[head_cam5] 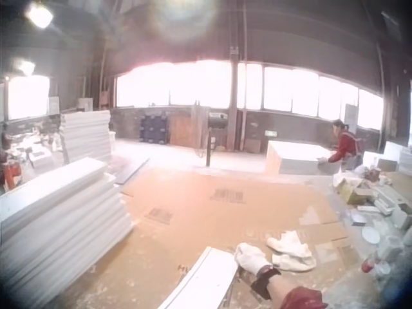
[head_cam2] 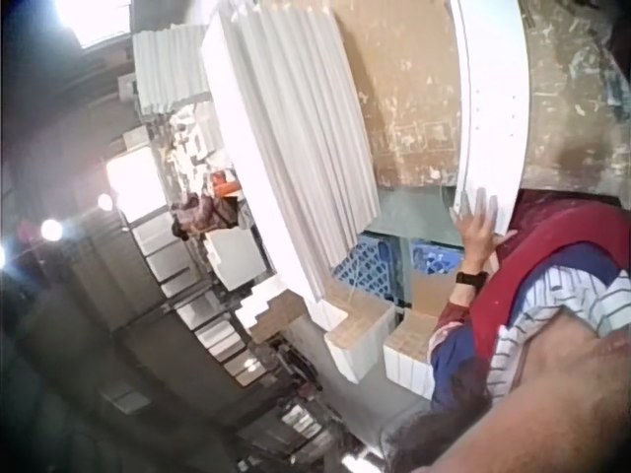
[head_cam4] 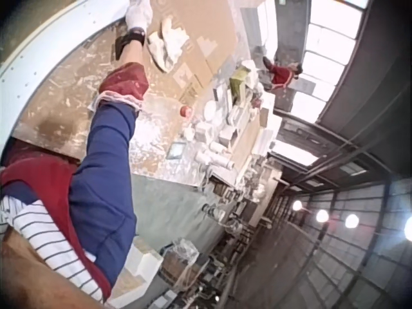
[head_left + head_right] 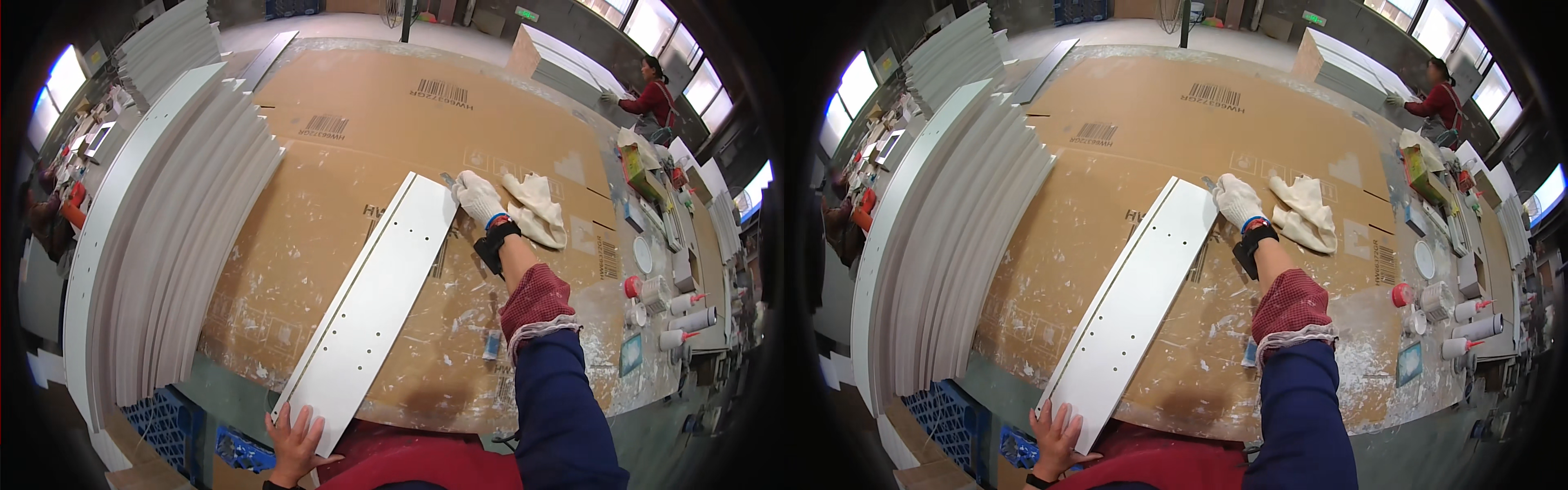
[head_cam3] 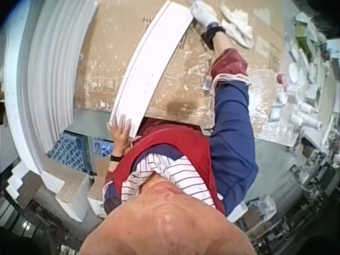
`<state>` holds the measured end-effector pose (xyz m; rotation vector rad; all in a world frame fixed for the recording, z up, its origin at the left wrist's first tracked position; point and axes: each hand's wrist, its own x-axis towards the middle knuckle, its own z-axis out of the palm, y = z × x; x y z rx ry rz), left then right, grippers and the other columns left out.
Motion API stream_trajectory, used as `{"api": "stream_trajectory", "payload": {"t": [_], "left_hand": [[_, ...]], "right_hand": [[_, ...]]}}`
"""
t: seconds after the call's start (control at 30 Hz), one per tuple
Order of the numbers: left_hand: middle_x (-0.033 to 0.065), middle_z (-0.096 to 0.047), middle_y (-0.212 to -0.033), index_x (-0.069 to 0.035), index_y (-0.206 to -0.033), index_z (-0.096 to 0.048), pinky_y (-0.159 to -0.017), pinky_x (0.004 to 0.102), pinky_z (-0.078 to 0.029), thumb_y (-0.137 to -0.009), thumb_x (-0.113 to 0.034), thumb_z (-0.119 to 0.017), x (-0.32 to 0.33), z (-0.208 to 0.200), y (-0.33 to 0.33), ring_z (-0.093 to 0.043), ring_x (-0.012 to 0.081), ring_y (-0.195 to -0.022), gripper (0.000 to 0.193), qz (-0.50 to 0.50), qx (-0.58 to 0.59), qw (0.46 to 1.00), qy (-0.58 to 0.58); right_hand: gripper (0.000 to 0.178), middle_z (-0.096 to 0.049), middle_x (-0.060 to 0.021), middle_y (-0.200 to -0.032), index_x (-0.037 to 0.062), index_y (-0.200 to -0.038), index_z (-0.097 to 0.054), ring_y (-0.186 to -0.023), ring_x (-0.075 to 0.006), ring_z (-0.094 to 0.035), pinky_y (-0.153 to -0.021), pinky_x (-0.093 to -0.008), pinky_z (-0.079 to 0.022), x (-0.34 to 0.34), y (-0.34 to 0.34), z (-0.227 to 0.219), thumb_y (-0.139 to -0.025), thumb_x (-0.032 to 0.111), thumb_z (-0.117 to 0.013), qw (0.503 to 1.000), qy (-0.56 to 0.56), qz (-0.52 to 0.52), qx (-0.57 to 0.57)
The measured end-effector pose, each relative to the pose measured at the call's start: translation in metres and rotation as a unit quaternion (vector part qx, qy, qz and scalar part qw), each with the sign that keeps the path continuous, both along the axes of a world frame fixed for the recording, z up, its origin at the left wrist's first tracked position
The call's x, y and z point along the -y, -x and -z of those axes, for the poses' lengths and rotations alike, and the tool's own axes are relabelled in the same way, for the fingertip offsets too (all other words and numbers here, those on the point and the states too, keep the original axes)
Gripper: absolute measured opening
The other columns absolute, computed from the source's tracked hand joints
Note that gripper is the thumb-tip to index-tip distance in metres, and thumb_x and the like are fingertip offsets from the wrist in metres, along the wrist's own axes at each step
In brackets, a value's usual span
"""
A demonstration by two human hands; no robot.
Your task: The person sands a white wooden panel with a sanding block, focusing on the edges and surface. They repeatedly flip the panel to work on both sides and different edges, then place it on a stack of similar panels.
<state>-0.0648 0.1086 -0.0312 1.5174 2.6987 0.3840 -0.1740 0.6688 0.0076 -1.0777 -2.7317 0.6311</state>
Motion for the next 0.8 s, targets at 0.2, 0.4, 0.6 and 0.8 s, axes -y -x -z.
{"api": "stream_trajectory", "payload": {"t": [0.2, 0.4, 0.6, 0.8], "left_hand": [[0.017, -0.044, -0.129, -0.012, -0.117, -0.051, -0.096, 0.0576, -0.025, -0.047, -0.067, -0.074, 0.007, -0.024, 0.018, -0.038, 0.0435, -0.119, 0.093, 0.025, 0.136, 0.981, -0.134], [0.017, -0.042, -0.133, -0.005, -0.128, -0.044, -0.099, 0.0461, -0.033, -0.053, -0.075, -0.064, 0.029, -0.041, -0.006, -0.04, 0.0352, -0.122, 0.105, -0.105, 0.546, 0.794, -0.246], [0.0131, -0.046, -0.129, -0.002, -0.134, -0.032, -0.093, 0.0433, -0.043, -0.088, -0.061, -0.038, 0.044, 0.002, -0.04, -0.05, 0.028, -0.114, 0.075, -0.315, 0.641, 0.551, -0.431], [0.015, -0.056, -0.109, 0.001, -0.127, -0.036, -0.058, 0.0385, -0.059, -0.088, -0.021, -0.054, 0.031, 0.011, -0.041, -0.064, 0.0287, -0.085, 0.049, -0.324, 0.684, 0.396, -0.519]], "right_hand": [[0.022, -0.062, -0.018, -0.083, 0.005, -0.089, -0.054, -0.081, -0.0355, -0.059, -0.07, -0.044, -0.045, -0.019, -0.009, -0.006, -0.085, 0.027, -0.053, 0.994, 0.01, -0.016, -0.111], [0.02, -0.055, -0.0094, -0.062, 0.002, -0.084, -0.052, -0.049, -0.017, -0.054, -0.049, -0.033, -0.044, 0.017, 0.003, -0.06, -0.087, 0.022, -0.051, 0.97, 0.133, 0.001, -0.204], [0.012, -0.051, -0.0092, -0.063, 0.0012, -0.083, -0.046, -0.048, -0.0172, -0.052, -0.042, -0.0307, -0.04, 0.048, 0.012, -0.025, -0.087, 0.012, -0.05, 0.861, 0.443, -0.018, -0.249], [0.017, -0.057, -0.0131, -0.072, 0.0032, -0.088, -0.052, -0.065, -0.025, -0.058, -0.059, -0.0352, -0.047, 0.096, -0.002, -0.024, -0.088, 0.02, -0.05, 0.971, 0.184, -0.111, -0.104]]}}
